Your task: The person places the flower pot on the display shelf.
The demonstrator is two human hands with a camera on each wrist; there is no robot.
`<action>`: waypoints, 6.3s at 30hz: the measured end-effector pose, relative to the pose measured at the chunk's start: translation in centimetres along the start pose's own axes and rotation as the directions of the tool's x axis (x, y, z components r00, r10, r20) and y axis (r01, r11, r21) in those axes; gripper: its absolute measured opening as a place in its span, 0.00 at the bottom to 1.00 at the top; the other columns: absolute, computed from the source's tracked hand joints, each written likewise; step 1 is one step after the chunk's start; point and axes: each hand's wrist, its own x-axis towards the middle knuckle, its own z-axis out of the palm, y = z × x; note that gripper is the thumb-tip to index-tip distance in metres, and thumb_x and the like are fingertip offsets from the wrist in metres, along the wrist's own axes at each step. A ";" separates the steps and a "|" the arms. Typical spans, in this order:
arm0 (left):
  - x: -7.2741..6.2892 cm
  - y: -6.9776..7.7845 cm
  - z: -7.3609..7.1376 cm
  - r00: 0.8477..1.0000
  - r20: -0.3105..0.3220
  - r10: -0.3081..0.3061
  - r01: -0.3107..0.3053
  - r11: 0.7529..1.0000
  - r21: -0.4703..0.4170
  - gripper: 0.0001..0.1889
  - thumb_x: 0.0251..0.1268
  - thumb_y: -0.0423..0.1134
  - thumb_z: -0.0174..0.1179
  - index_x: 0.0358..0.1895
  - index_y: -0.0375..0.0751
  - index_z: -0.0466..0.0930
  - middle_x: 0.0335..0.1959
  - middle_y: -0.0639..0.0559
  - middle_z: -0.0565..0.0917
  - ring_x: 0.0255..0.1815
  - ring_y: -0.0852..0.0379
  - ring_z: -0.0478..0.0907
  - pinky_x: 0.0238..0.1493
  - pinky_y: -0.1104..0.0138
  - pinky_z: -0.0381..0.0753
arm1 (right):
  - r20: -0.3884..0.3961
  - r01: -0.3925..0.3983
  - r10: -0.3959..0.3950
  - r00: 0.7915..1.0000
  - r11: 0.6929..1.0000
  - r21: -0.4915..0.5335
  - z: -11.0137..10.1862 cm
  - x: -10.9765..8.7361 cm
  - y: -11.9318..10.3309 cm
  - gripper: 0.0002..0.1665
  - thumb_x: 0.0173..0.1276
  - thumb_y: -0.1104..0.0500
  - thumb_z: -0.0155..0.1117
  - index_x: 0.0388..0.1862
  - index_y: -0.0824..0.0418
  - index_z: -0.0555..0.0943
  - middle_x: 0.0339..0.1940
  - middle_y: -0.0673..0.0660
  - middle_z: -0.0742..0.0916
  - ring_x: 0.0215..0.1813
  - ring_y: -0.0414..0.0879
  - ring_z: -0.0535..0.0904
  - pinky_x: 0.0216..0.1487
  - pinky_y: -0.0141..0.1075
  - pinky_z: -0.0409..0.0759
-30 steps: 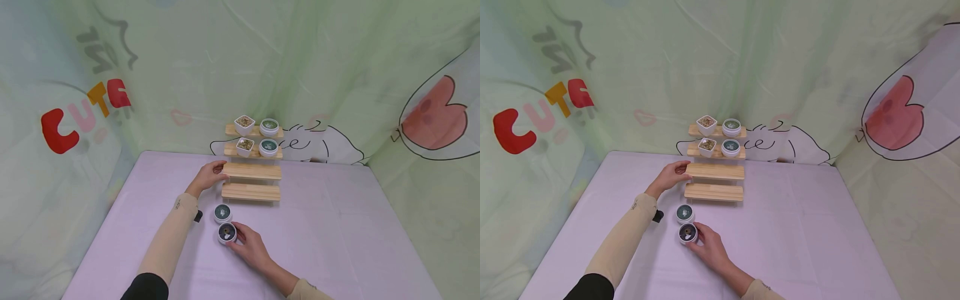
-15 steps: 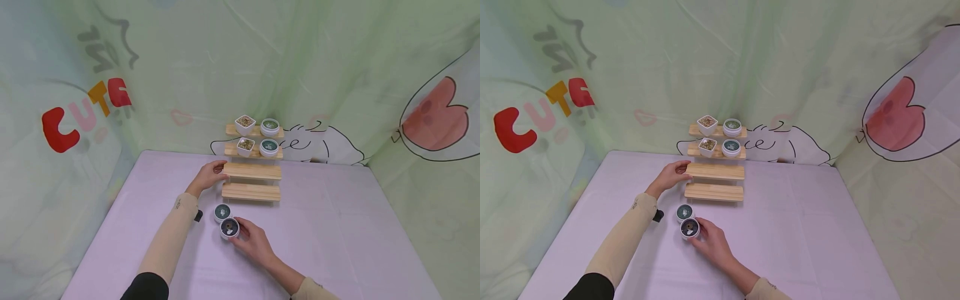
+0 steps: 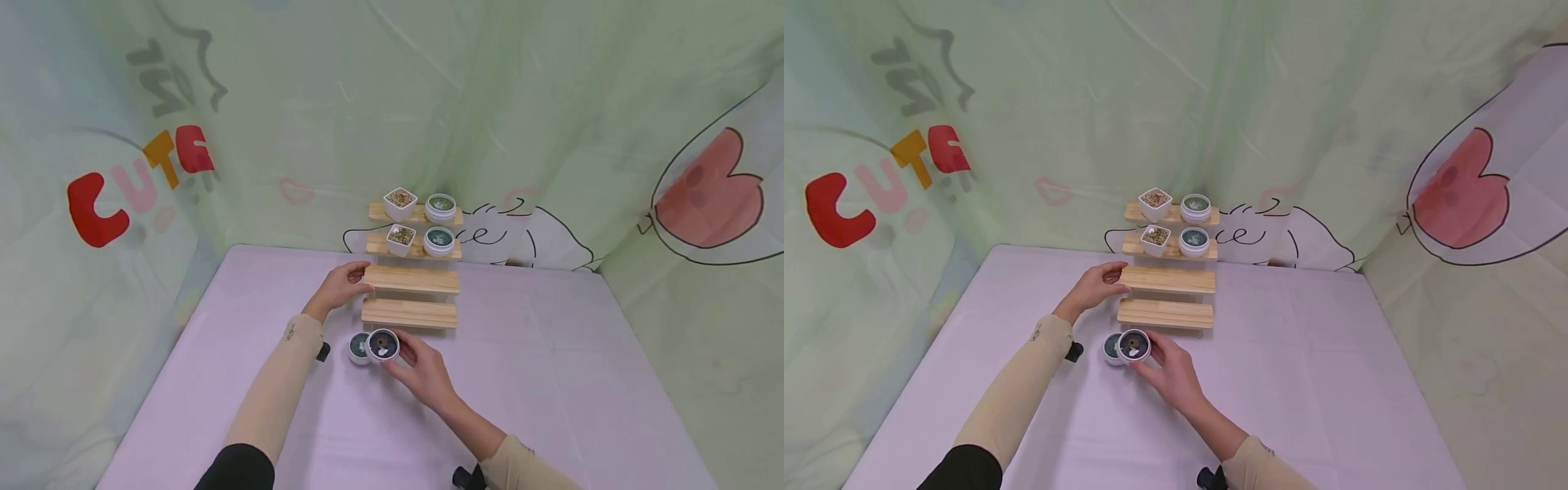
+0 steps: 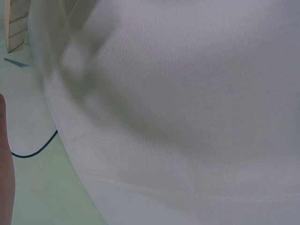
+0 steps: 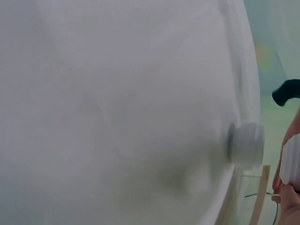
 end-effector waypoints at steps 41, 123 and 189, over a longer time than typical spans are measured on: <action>0.0 0.1 -0.1 1.000 0.012 0.027 -0.027 0.999 -0.022 0.34 0.59 0.39 0.70 0.68 0.33 0.69 0.67 0.39 0.72 0.65 0.46 0.72 0.67 0.62 0.73 | -0.156 -0.115 0.112 0.981 0.993 -0.011 -3.8 9.5 -2.1 0.31 0.60 0.64 0.73 0.62 0.70 0.75 0.60 0.67 0.81 0.62 0.53 0.78 0.59 0.32 0.78; 0.3 -0.3 0.0 0.999 0.004 0.032 -0.032 0.999 -0.006 0.35 0.59 0.40 0.71 0.68 0.33 0.69 0.67 0.40 0.73 0.65 0.47 0.73 0.66 0.63 0.73 | -0.105 -0.106 0.089 0.990 0.981 -0.165 -3.1 4.4 0.7 0.38 0.62 0.59 0.73 0.69 0.68 0.70 0.66 0.65 0.77 0.67 0.56 0.73 0.67 0.41 0.73; 0.0 -0.2 0.0 0.999 -0.001 0.036 -0.037 0.999 -0.005 0.34 0.59 0.39 0.71 0.68 0.33 0.69 0.67 0.40 0.73 0.65 0.46 0.73 0.66 0.62 0.73 | 0.062 0.064 -0.054 0.997 0.986 -0.157 4.8 2.2 4.3 0.36 0.59 0.60 0.74 0.61 0.77 0.72 0.56 0.72 0.80 0.58 0.61 0.79 0.59 0.39 0.80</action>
